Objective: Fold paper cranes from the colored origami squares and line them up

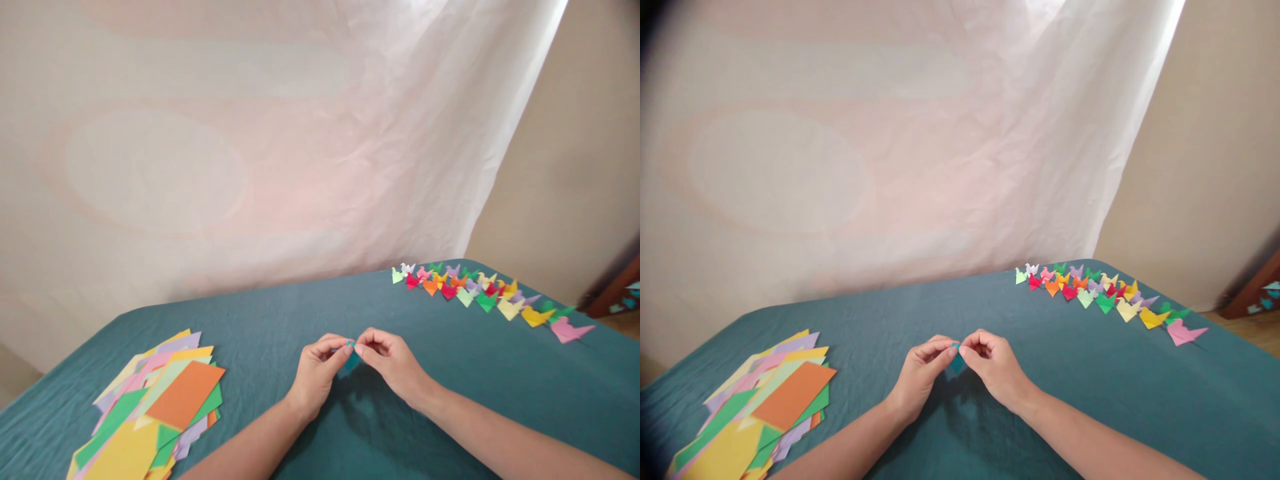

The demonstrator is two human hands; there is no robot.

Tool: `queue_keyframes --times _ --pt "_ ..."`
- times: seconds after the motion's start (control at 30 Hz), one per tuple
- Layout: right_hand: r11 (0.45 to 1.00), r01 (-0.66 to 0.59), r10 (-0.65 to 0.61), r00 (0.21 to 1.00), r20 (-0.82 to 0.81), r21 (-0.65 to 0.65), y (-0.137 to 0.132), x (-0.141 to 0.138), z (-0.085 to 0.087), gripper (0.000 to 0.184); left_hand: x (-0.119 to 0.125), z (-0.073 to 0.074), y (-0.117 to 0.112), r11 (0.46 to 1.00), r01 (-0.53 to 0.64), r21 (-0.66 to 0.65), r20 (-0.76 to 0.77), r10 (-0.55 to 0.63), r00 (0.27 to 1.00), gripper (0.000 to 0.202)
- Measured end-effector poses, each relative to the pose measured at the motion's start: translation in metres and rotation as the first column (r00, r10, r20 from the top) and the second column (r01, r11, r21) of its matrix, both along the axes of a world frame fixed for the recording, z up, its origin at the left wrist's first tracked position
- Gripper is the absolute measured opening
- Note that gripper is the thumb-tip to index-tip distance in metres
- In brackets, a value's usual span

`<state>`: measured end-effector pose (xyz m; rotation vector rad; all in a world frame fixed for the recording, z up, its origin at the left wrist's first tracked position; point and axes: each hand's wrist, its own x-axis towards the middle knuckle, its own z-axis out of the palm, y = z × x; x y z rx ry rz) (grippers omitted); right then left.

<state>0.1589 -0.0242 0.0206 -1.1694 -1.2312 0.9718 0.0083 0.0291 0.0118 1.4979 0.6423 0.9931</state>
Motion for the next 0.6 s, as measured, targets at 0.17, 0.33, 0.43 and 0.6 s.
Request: queue_keyframes --times 0.17,0.33,0.43,0.6 --pt "0.995 0.033 -0.05 0.981 0.19 0.091 0.0012 0.0019 -0.0008 0.013 0.0007 -0.0001 0.0002 0.998 0.024 -0.053 0.001 -0.024 1.0 0.023" --pt "0.981 0.052 -0.108 0.946 0.306 0.185 -0.0025 -0.0001 0.0022 0.011 0.0002 0.0006 -0.0007 0.995 0.037 -0.095 0.032 -0.034 0.999 0.022" --pt "0.976 0.043 -0.114 0.937 0.329 0.215 -0.0048 -0.002 0.005 0.011 0.0004 0.0027 -0.0023 0.989 0.054 -0.141 0.053 -0.047 0.997 0.023" --pt "0.968 0.035 -0.12 0.933 0.34 0.247 -0.0066 -0.005 0.0072 0.012 0.0013 0.0031 -0.0045 0.972 0.083 -0.222 0.082 -0.066 0.994 0.029"
